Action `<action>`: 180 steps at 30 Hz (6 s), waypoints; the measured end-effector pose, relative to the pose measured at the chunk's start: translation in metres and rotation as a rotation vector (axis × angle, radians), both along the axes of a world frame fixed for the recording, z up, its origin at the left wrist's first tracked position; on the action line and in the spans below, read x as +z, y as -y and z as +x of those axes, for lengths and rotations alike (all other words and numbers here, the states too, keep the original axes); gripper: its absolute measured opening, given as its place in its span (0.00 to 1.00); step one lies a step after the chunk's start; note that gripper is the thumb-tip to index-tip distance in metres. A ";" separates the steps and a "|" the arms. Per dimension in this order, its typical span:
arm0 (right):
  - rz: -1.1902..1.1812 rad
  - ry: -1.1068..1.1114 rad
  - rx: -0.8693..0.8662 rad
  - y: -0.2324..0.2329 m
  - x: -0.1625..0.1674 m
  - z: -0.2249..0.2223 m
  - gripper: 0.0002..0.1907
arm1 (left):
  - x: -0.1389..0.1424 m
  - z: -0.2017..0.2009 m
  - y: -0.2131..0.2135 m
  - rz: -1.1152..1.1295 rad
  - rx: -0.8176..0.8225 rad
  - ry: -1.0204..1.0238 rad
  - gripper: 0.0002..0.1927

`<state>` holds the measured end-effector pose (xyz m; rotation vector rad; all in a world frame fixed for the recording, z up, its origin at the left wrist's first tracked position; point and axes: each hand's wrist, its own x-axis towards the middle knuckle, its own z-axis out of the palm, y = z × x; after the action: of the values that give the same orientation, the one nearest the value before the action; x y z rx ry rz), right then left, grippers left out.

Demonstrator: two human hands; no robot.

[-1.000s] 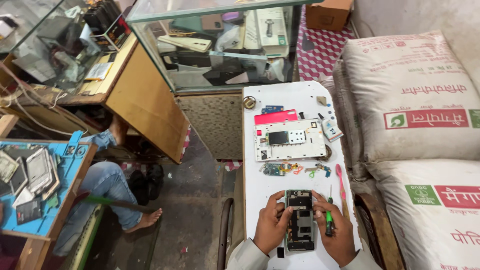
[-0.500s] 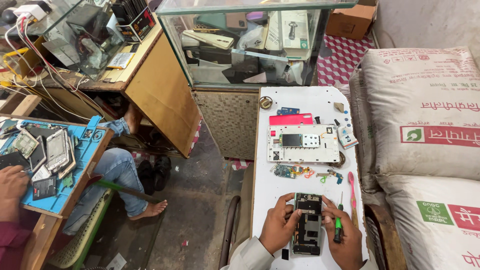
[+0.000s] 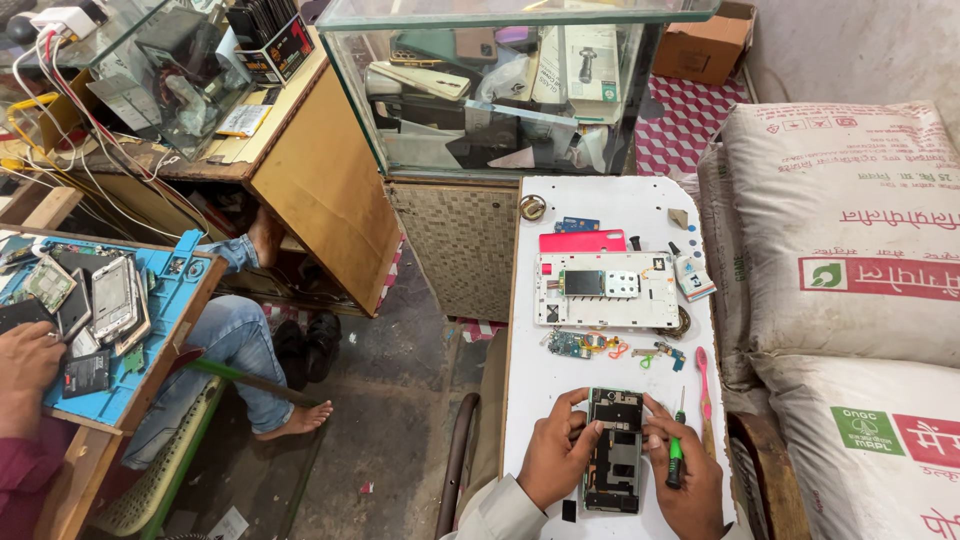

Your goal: The person repairs a disassembled smartphone at a small white table, holding the phone chassis and using a screwdriver to unscrew and tighten screws on the internal components. Other phone parts and tools lie on the table while a coworker works on devices at a nearby bench.

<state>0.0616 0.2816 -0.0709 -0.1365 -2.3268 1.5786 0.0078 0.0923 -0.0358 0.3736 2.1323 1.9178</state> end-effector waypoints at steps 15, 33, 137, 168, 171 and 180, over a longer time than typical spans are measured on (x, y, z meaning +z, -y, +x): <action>-0.007 -0.027 0.022 -0.084 -0.002 0.007 0.12 | -0.002 0.011 -0.080 0.044 -0.011 0.025 0.22; 0.021 -0.108 0.092 -0.218 0.007 -0.078 0.10 | -0.003 -0.076 -0.213 0.036 0.001 -0.042 0.27; -0.123 -0.073 0.161 -0.236 0.037 -0.023 0.14 | -0.036 -0.041 -0.219 0.691 -0.086 0.433 0.30; 0.111 -0.121 0.125 -0.234 0.035 -0.032 0.13 | -0.013 -0.052 -0.212 0.697 -0.155 0.402 0.51; 0.084 -0.151 0.161 -0.234 0.035 -0.031 0.12 | -0.017 -0.050 -0.212 0.692 -0.151 0.395 0.51; -0.057 -0.063 0.183 -0.223 0.033 -0.006 0.10 | -0.030 -0.025 -0.203 0.726 -0.120 0.418 0.48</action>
<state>0.0555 0.5049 -0.0383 0.1152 -2.3026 1.7095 -0.0169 0.2949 -0.0661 0.1895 1.0933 2.3802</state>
